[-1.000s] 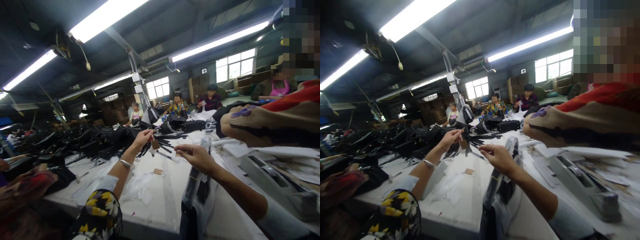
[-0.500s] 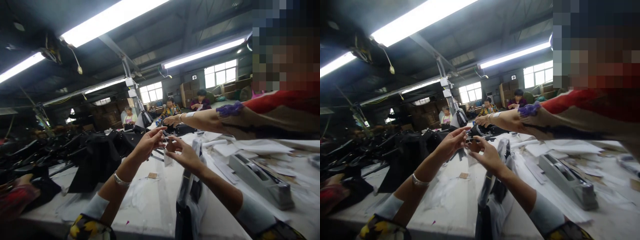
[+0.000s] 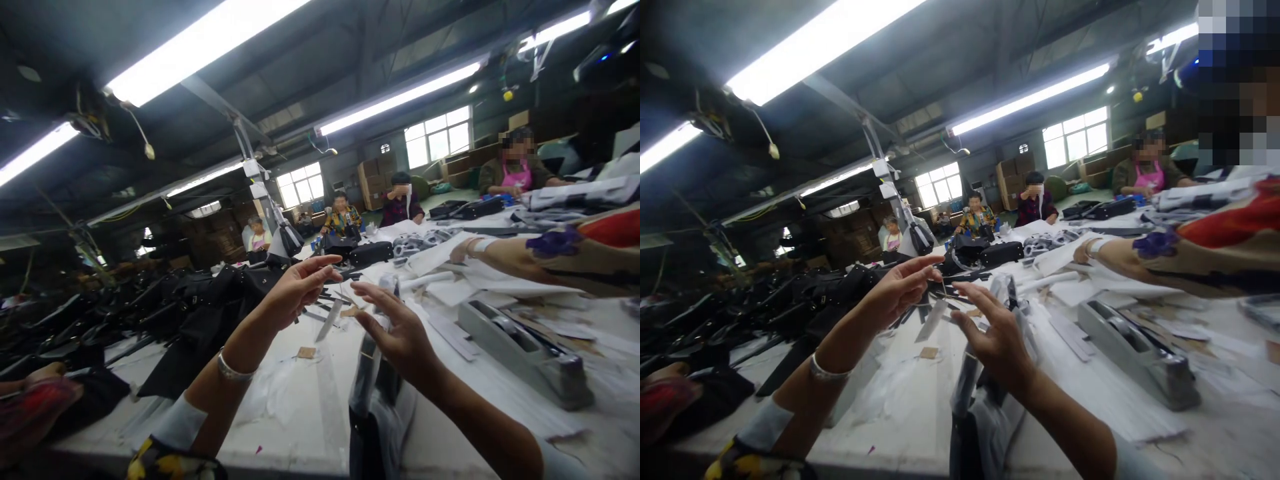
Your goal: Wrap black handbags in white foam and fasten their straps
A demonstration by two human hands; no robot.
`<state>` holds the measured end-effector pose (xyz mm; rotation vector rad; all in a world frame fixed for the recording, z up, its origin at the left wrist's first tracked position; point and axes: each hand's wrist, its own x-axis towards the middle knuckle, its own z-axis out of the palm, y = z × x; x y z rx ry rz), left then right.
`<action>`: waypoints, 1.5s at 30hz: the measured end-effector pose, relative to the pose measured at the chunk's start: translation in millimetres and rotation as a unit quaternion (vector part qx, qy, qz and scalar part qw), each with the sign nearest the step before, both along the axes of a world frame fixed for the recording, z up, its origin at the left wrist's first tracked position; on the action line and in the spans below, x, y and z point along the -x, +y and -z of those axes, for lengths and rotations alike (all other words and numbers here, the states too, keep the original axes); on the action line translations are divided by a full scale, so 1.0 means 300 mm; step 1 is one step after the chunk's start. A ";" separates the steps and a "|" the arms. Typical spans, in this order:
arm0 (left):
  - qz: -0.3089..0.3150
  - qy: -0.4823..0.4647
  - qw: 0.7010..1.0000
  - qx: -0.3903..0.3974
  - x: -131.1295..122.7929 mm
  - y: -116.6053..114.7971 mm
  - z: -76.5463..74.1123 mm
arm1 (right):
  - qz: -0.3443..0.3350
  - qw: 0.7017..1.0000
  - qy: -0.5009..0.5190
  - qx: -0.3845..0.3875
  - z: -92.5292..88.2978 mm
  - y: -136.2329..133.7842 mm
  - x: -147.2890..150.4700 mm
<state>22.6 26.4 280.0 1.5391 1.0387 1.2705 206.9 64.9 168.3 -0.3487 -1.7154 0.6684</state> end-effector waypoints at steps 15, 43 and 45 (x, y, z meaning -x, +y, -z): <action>0.039 0.008 0.999 0.001 -0.097 -0.007 -0.014 | -0.109 0.982 0.020 0.151 -0.002 0.012 -0.030; -0.047 0.064 0.991 0.108 0.013 -0.093 0.427 | -0.082 0.874 -0.136 0.460 0.243 -0.108 -0.245; -0.071 0.101 0.985 0.121 0.031 -0.088 0.489 | -0.065 0.874 -0.173 0.449 0.267 -0.100 -0.233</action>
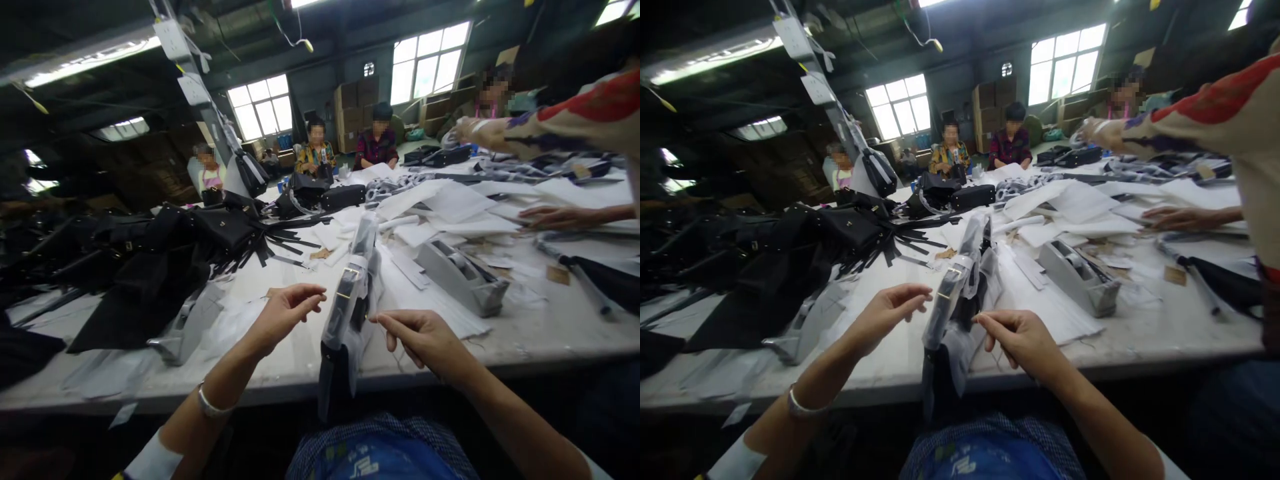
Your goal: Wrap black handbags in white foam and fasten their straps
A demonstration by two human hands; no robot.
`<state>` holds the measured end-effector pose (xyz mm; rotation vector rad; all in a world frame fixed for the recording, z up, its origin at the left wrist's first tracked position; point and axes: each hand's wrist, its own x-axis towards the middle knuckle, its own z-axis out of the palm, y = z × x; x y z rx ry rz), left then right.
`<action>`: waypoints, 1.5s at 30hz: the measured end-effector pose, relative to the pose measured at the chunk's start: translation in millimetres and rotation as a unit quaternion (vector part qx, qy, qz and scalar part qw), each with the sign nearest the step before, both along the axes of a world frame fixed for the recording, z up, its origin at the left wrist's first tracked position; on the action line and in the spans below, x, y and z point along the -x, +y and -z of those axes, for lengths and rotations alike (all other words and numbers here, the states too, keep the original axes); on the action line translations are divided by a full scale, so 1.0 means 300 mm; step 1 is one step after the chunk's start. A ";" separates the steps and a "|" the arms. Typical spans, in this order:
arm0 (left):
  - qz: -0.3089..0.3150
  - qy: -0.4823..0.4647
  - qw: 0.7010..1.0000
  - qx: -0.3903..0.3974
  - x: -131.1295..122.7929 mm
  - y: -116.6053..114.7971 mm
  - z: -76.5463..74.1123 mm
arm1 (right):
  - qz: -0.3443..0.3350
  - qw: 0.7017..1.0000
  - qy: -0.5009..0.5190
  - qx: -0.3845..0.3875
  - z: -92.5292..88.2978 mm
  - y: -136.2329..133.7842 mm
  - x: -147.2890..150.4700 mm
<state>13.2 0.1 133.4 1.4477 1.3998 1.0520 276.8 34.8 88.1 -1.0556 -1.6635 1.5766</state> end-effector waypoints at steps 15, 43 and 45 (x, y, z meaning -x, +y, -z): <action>0.136 -0.148 0.975 0.093 -0.072 0.084 0.123 | 0.050 0.975 -0.046 -0.211 0.003 0.040 0.181; -0.051 -0.379 0.924 0.015 -0.091 -0.124 0.209 | -0.033 0.966 0.168 -0.193 0.065 -0.142 0.102; -0.050 -0.317 0.947 -0.001 -0.094 -0.125 0.201 | -0.014 0.955 0.169 -0.243 0.043 -0.132 0.124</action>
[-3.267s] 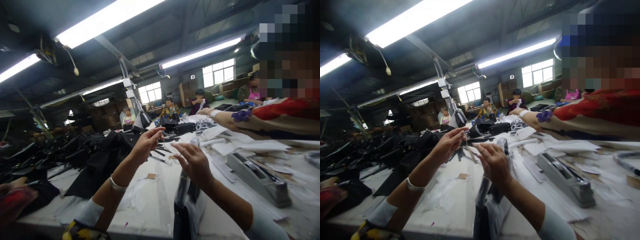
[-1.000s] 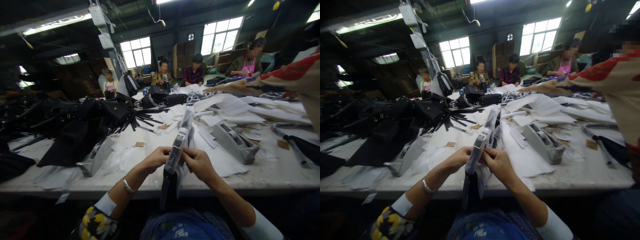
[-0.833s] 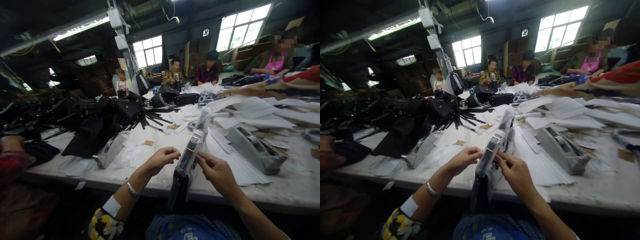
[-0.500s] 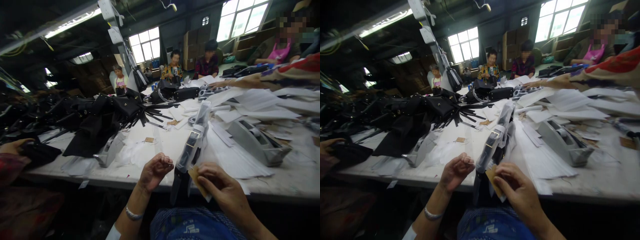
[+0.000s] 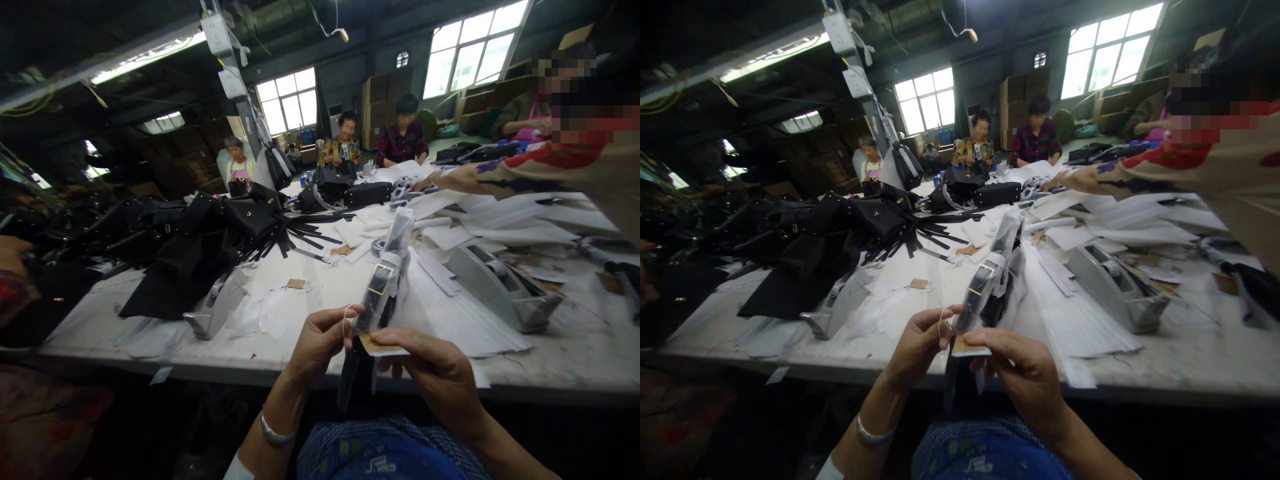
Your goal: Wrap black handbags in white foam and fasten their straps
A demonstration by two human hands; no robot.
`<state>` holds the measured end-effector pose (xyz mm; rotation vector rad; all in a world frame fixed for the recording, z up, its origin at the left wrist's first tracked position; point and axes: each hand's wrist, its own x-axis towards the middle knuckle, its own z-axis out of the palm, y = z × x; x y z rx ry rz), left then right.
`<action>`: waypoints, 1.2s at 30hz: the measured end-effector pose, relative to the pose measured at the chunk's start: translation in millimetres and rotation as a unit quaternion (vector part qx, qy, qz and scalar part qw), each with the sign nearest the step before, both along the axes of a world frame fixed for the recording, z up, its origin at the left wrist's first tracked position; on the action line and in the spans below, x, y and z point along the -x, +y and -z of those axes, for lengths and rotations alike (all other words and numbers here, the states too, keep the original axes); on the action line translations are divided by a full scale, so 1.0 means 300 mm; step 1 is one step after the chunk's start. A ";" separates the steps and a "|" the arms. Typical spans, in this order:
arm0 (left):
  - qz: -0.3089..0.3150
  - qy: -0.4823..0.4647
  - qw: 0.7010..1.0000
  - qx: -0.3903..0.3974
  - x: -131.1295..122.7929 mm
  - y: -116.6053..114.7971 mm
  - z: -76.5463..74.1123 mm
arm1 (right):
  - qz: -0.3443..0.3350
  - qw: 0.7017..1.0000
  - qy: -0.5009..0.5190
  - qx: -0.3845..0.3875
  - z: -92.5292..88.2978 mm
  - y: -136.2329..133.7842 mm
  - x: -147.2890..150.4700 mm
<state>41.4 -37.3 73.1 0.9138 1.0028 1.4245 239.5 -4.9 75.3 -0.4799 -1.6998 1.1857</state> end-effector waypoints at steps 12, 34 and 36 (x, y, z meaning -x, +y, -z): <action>-0.057 0.128 0.986 -0.091 0.021 -0.042 -0.108 | 0.058 0.979 -0.155 -0.123 -0.133 0.060 0.082; -0.239 0.297 0.913 -0.146 -0.027 -0.177 -0.125 | 0.104 0.981 -0.102 -0.129 -0.103 0.006 0.075; -0.263 0.276 0.916 -0.128 -0.022 -0.211 -0.085 | 0.132 0.982 -0.089 -0.105 -0.068 0.000 0.067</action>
